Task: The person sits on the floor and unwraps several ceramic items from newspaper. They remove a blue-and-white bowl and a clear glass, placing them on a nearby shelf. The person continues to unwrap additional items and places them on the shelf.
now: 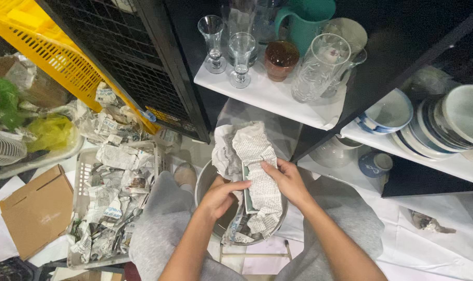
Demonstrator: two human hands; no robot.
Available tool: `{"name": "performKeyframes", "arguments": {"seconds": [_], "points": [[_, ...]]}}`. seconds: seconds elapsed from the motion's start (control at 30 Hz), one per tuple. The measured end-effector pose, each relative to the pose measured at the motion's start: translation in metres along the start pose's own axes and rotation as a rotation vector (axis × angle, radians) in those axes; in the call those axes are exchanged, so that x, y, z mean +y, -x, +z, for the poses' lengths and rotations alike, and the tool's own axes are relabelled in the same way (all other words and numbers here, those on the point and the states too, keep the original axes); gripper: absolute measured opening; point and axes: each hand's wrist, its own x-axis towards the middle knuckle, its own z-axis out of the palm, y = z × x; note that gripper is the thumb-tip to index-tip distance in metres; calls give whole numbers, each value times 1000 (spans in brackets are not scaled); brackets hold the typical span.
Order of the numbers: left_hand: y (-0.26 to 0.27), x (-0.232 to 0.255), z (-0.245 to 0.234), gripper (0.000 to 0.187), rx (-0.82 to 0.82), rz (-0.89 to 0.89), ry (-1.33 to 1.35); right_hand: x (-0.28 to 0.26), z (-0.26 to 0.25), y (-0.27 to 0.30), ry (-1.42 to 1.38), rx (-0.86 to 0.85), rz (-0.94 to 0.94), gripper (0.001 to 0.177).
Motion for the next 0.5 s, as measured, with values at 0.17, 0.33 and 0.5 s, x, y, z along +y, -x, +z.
{"name": "performKeyframes", "arguments": {"seconds": [0.17, 0.33, 0.5], "points": [[-9, -21, -7, 70, -40, -90, 185, -4, -1, 4, 5, 12, -4, 32], [-20, -35, -15, 71, -37, -142, 122, -7, -3, 4, 52, 32, 0, 34], [-22, -37, -23, 65, -3, -158, 126, -19, 11, 12, 322, 254, -214, 68]]}}
